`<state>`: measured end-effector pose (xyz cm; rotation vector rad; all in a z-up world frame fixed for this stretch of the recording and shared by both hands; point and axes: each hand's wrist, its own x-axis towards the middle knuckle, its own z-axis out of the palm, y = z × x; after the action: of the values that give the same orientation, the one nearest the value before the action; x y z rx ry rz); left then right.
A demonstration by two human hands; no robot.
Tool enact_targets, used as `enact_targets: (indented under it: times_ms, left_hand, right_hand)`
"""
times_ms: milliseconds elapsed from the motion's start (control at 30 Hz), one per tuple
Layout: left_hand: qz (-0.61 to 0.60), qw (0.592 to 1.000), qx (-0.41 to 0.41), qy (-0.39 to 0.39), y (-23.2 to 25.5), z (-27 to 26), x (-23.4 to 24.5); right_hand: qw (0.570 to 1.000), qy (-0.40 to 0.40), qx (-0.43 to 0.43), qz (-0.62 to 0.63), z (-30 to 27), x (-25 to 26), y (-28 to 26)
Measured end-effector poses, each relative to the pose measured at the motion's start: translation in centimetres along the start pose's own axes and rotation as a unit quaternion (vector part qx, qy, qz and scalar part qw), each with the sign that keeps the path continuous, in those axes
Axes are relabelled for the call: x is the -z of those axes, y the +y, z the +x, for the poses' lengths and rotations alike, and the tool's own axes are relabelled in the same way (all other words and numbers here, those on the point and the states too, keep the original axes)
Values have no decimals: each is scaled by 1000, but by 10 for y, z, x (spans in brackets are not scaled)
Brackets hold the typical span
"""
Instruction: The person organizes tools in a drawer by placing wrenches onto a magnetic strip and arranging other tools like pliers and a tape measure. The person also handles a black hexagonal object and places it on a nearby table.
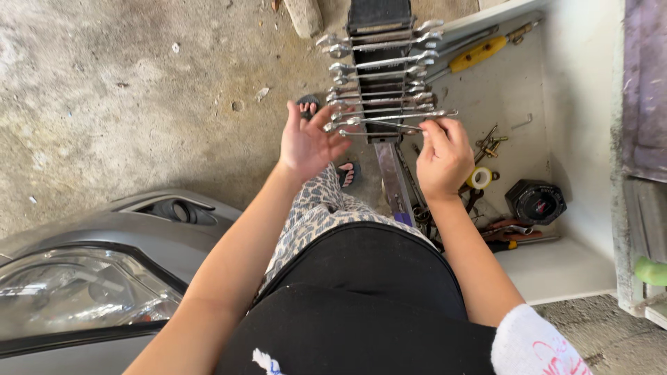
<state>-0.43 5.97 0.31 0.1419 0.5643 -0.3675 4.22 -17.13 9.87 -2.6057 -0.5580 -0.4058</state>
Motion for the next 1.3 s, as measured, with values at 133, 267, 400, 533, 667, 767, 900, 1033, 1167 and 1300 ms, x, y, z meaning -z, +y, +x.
enact_targets:
  times_ms: [133,267,400,533,667,767,900,1033,1167,1300]
  left_hand:
    - [243,960,-100,-94,28,40,-4]
    - [417,897,-143,23,37,67,-14]
    - [511,838,-192,3,45,71,-23]
    - [584,787,-192,50,46,66,-40]
    - [632,749,-186,67,47,65,-56]
    - [609,773,-171,54,52,67,-60]
    - [499,851,-165,8,56,61,-62]
    - [512,838,-145,120,57,68,-74]
    - [477,855,-130,156,59,73,-78]
    - [405,894,-129,141,55,81,-73]
  right_hand:
    - [998,-15,-56,10,-2,7,8]
    - [995,2,-66,76,1,22,2]
    - [990,20,-98,101,26,34,1]
    - [996,26,-41,76,76,22,9]
    - [1000,-1,31,3,106,3,6]
    - [999,-18,47,3,112,-5,1]
    - [997,-54,38,32,120,-2,5]
    - [991,-108,41,68,129,4,12]
    - [984,-148,97,12,134,4,15]
    - [979,-162,123,-14,136,5,17]
